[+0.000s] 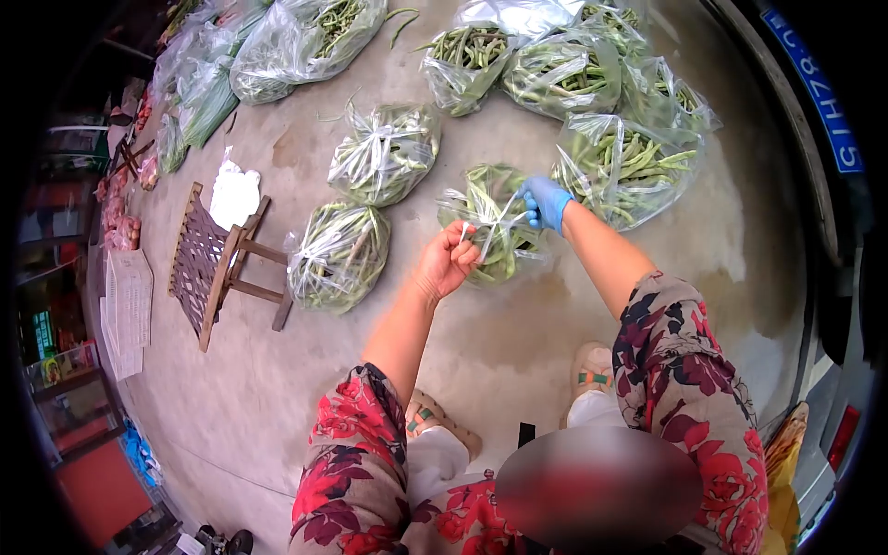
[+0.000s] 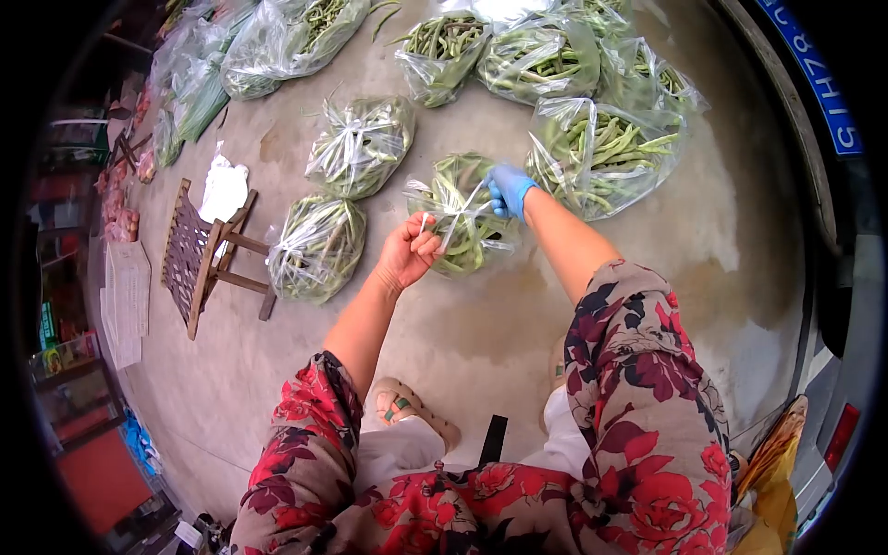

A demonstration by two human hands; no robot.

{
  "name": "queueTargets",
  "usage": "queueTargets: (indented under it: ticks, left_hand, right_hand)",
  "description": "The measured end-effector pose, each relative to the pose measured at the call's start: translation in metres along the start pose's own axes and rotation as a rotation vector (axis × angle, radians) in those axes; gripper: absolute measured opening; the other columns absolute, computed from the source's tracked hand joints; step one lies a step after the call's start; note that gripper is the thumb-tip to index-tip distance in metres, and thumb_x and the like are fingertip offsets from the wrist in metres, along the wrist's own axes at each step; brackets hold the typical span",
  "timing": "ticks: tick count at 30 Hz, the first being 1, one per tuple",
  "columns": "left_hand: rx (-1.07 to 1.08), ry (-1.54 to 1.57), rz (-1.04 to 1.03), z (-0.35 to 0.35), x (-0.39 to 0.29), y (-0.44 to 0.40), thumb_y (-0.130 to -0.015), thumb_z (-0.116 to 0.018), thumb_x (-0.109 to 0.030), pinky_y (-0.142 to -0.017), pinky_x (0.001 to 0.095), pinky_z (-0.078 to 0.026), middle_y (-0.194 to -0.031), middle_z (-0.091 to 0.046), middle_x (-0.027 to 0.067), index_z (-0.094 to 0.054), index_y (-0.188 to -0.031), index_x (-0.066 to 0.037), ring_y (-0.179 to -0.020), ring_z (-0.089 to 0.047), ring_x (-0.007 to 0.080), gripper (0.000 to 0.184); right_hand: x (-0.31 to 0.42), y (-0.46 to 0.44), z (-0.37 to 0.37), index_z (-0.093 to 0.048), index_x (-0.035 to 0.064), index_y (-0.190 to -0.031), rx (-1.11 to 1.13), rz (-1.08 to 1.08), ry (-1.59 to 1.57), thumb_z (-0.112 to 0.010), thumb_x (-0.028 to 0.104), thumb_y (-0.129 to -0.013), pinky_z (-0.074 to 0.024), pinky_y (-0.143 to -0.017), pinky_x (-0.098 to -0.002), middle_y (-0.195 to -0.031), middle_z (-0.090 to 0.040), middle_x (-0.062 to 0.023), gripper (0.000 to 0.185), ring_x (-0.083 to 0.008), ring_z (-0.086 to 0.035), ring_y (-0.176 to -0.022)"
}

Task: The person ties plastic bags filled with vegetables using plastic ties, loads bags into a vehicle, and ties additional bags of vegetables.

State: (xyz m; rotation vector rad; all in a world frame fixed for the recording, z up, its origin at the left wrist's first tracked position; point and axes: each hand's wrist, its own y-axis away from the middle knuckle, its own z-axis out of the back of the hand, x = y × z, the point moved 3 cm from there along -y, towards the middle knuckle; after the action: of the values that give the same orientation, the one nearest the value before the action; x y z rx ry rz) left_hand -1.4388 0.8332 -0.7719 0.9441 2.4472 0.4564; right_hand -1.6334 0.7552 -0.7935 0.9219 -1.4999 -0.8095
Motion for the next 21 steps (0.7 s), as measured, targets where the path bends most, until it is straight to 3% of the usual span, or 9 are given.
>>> queueTargets:
  ticks: [1, 4, 5, 9, 12, 13, 17, 20, 21]
  left_hand:
    - [0.067, 0.028, 0.020, 0.001, -0.001, -0.001, -0.081, -0.035, -0.003, -0.058, 0.0260, -0.037, -0.052, -0.033, -0.0026, -0.050, -0.103, -0.009, -0.050, -0.034, 0.0109, 0.027]
    - [-0.117, -0.174, 0.060, -0.018, -0.012, 0.005, -0.082, -0.034, -0.002, -0.057, 0.0251, -0.041, -0.063, -0.045, 0.0004, -0.041, -0.124, -0.014, -0.053, -0.039, 0.0102, 0.044]
    - [-0.009, -0.208, 0.119, -0.008, -0.014, 0.001, -0.084, -0.038, 0.000, -0.057, 0.0232, -0.043, -0.079, -0.053, 0.0045, -0.027, -0.136, -0.020, -0.058, -0.044, 0.0091, 0.056]
    - [-0.118, -0.636, 0.186, -0.029, -0.014, -0.004, -0.085, -0.049, -0.003, -0.066, 0.0224, -0.047, -0.093, -0.053, 0.0035, -0.021, -0.138, -0.025, -0.069, -0.051, 0.0069, 0.063]
    - [-0.117, -0.734, 0.116, -0.036, 0.000, -0.012, -0.084, -0.054, -0.006, -0.066, 0.0234, -0.049, -0.097, -0.054, 0.0032, -0.020, -0.138, -0.025, -0.075, -0.054, 0.0085, 0.067]
    - [-0.124, -0.788, 0.102, -0.026, 0.002, -0.015, -0.081, -0.058, -0.006, -0.065, 0.0246, -0.050, -0.097, -0.056, 0.0024, -0.029, -0.136, -0.022, -0.077, -0.056, 0.0101, 0.063]
    - [-0.091, -0.872, 0.103, -0.025, -0.002, -0.009, -0.078, -0.059, -0.005, -0.066, 0.0260, -0.050, -0.094, -0.059, 0.0031, -0.049, -0.121, -0.007, -0.076, -0.057, 0.0104, 0.044]
    - [-0.168, -1.141, 0.062, -0.024, -0.006, -0.011, -0.077, -0.060, -0.006, -0.070, 0.0278, -0.048, -0.094, -0.060, 0.0033, -0.056, -0.105, -0.005, -0.080, -0.057, 0.0109, 0.028]
    - [-0.156, -1.083, 0.001, -0.023, -0.002, -0.013, -0.077, -0.061, -0.007, -0.071, 0.0281, -0.048, -0.092, -0.060, 0.0026, -0.056, -0.098, -0.006, -0.081, -0.056, 0.0107, 0.021]
  right_hand:
    - [0.000, 0.006, 0.000, -0.041, 0.0124, -0.057, 0.066, -0.024, -0.010, -0.044, 0.020, -0.078, -0.0327, -0.040, -0.0284, -0.046, -0.034, 0.0007, 0.023, -0.0138, -0.033, -0.039]
    - [0.002, 0.035, -0.010, -0.049, 0.0087, -0.065, 0.377, -0.078, 0.055, -0.039, 0.022, -0.079, -0.0401, -0.044, -0.0315, -0.048, -0.044, -0.0024, 0.022, -0.0181, -0.042, -0.042]
    - [0.001, 0.047, -0.014, -0.053, 0.0071, -0.068, 0.494, -0.097, 0.087, -0.037, 0.023, -0.080, -0.0433, -0.046, -0.0331, -0.049, -0.048, -0.0038, 0.025, -0.0199, -0.046, -0.043]
    - [0.002, 0.069, -0.024, -0.055, -0.0003, -0.094, 0.662, -0.002, 0.070, -0.036, 0.022, -0.084, -0.0542, -0.060, -0.0403, -0.067, -0.061, -0.0117, 0.030, -0.0249, -0.063, -0.065]
    - [-0.014, 0.060, -0.035, -0.055, 0.0005, -0.091, 0.736, -0.012, 0.137, -0.043, 0.024, -0.088, -0.0544, -0.055, -0.0334, -0.071, -0.062, -0.0114, 0.027, -0.0211, -0.063, -0.063]
    - [-0.018, 0.060, -0.036, -0.055, 0.0017, -0.091, 0.732, 0.001, 0.146, -0.050, 0.028, -0.087, -0.0532, -0.052, -0.0282, -0.072, -0.062, -0.0105, 0.027, -0.0188, -0.062, -0.060]
    - [-0.023, 0.068, -0.034, -0.056, 0.0026, -0.090, 0.670, -0.044, 0.177, -0.056, 0.029, -0.084, -0.0517, -0.051, -0.0271, -0.075, -0.063, -0.0113, 0.027, -0.0175, -0.060, -0.055]
    - [-0.018, 0.077, -0.037, -0.058, 0.0030, -0.087, 0.543, -0.057, 0.212, -0.060, 0.030, -0.081, -0.0517, -0.051, -0.0281, -0.077, -0.062, -0.0103, 0.028, -0.0170, -0.060, -0.057]
    - [-0.016, 0.072, -0.034, -0.059, 0.0032, -0.087, 0.448, -0.019, 0.294, -0.061, 0.030, -0.080, -0.0515, -0.050, -0.0281, -0.076, -0.062, -0.0092, 0.028, -0.0165, -0.060, -0.058]
